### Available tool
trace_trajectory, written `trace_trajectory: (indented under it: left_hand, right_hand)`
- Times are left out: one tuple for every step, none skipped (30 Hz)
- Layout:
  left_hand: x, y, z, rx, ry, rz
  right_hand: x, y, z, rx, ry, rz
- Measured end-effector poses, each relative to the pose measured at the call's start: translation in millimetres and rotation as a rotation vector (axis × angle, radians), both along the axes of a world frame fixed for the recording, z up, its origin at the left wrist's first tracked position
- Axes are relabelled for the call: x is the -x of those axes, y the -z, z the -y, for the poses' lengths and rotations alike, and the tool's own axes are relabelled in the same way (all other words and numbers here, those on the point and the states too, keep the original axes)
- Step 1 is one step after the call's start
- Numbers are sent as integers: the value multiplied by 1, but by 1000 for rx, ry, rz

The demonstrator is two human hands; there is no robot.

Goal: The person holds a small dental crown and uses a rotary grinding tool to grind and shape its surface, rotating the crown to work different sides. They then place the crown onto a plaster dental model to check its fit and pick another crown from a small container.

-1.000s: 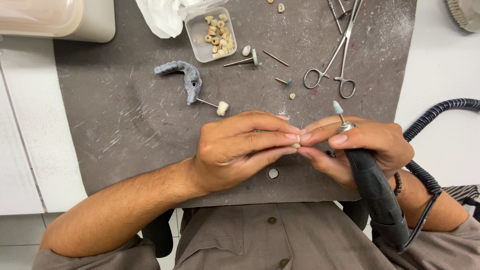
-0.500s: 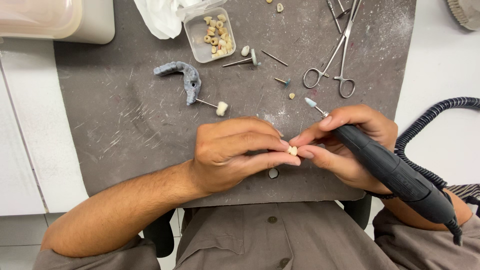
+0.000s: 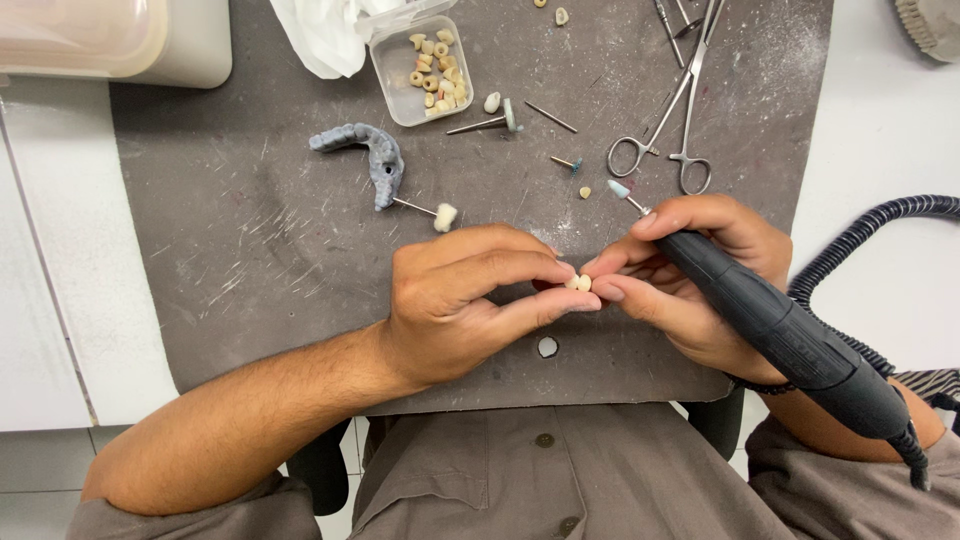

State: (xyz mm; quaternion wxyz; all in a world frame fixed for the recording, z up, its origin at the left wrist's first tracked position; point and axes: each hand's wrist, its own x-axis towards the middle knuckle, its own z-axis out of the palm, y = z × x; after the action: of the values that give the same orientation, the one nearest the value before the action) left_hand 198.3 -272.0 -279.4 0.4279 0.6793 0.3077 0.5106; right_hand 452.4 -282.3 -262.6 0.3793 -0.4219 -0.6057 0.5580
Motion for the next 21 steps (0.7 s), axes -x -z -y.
trace_trajectory:
  left_hand:
    - [0, 1, 0, 3, -3, -6]
    - [0, 1, 1, 6, -6, -12]
    - [0, 2, 1, 9, -8, -17]
    - [0, 2, 1, 25, -21, -14]
    - [-1, 2, 1, 42, -35, -10]
    - [-1, 2, 0, 60, -51, -7]
    - [-1, 2, 0, 78, -38, -3]
    - [-2, 2, -1, 95, -24, 2]
    - [-2, 2, -2, 110, -8, 8]
    - [-2, 1, -2, 115, -11, 13]
    - [-2, 1, -2, 121, -14, 18]
    - [-2, 0, -2, 127, -16, 22]
    - [-2, 0, -2, 137, -26, 20]
    - [-3, 0, -1, 149, -36, 18]
    - [-3, 0, -1, 163, -46, 17]
    - [-4, 1, 0, 223, -35, 45]
    - [-5, 2, 1, 282, -24, 72]
    - [-6, 3, 1, 342, -15, 100]
    - [-7, 5, 2, 384, 6, 155]
    - [-7, 6, 2, 425, 27, 211]
    - [-8, 8, 3, 465, 49, 267]
  right_hand:
    - [1, 0, -1, -1, 1, 20]
    - [1, 1, -2, -3, 2, 39]
    - [2, 1, -3, -5, 4, 59]
    - [3, 2, -4, -7, 13, 79]
    - [4, 2, -5, -8, 22, 99]
    - [4, 3, -6, -9, 28, 118]
    - [5, 4, -7, -9, 32, 109]
    - [6, 5, -8, -10, 37, 101]
    - [7, 5, -8, -13, 43, 93]
    - [6, 6, -10, -11, 37, 74]
    - [6, 6, -11, -9, 31, 56]
    - [6, 6, -11, -7, 26, 36]
    - [6, 6, -11, -11, 29, 42]
    - [6, 6, -11, -13, 32, 49]
    - [6, 6, -11, -13, 35, 56]
    - [7, 6, -11, -24, 35, 57]
    - [7, 6, -11, -35, 33, 57]
    - [8, 6, -11, -45, 30, 58]
    - [8, 6, -11, -61, 31, 70]
    - [9, 6, -11, -76, 33, 82]
    - [9, 6, -11, -93, 36, 96]
